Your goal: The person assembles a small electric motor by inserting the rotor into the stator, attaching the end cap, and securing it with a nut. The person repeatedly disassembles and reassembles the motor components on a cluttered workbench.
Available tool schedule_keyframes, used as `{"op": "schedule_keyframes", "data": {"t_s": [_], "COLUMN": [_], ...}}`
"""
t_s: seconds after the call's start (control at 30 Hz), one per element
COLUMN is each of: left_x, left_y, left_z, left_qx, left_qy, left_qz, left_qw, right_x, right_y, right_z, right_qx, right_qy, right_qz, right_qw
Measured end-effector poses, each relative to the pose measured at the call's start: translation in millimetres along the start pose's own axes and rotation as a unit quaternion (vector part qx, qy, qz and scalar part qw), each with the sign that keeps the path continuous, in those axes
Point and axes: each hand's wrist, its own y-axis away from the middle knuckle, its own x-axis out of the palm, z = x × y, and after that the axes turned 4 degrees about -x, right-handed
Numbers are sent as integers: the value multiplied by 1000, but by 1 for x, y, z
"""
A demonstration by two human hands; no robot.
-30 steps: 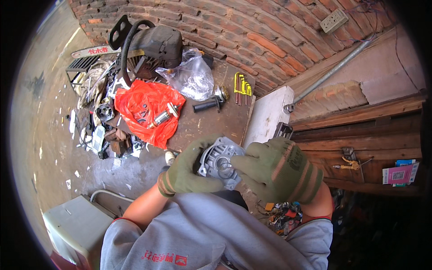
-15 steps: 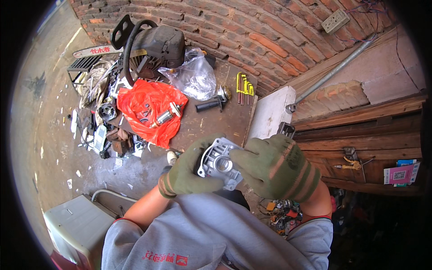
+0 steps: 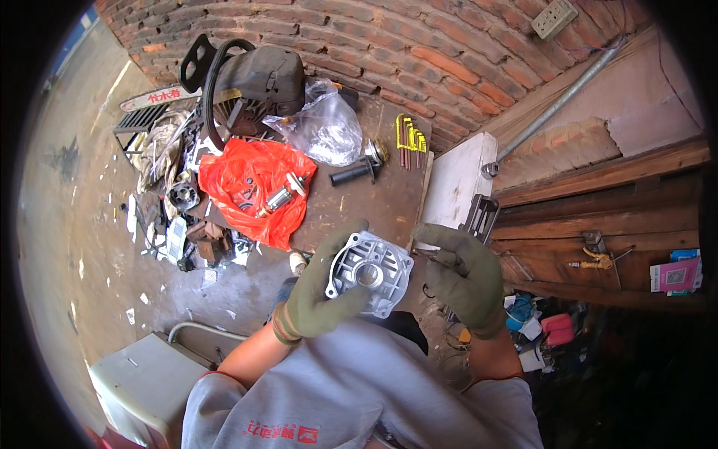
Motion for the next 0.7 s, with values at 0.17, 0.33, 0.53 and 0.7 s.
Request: {"op": "schedule_keyframes", "data": {"t_s": [0.17,0.33,0.53,0.7], "left_x": [2,4,5,-1], "left_y": [-1,2,5,4], "left_z": [-1,2,6,4], "left_qx": [29,11,10,63], "left_qy": [-106,-113,-153,-233], "left_qz": [-7,-14,-64,-58], "left_qw": [994,993,986,969], "right_x": [13,23,30,34], "right_y": [11,6,2,-3], "right_z": [-41,-36,-19,-11], "right_qx": [55,105,164,173], "right_qy": [-35,-18,-84,-56], "right_qz": [-38,-18,-19,-16], "right_qw": [997,994,983,983]}}
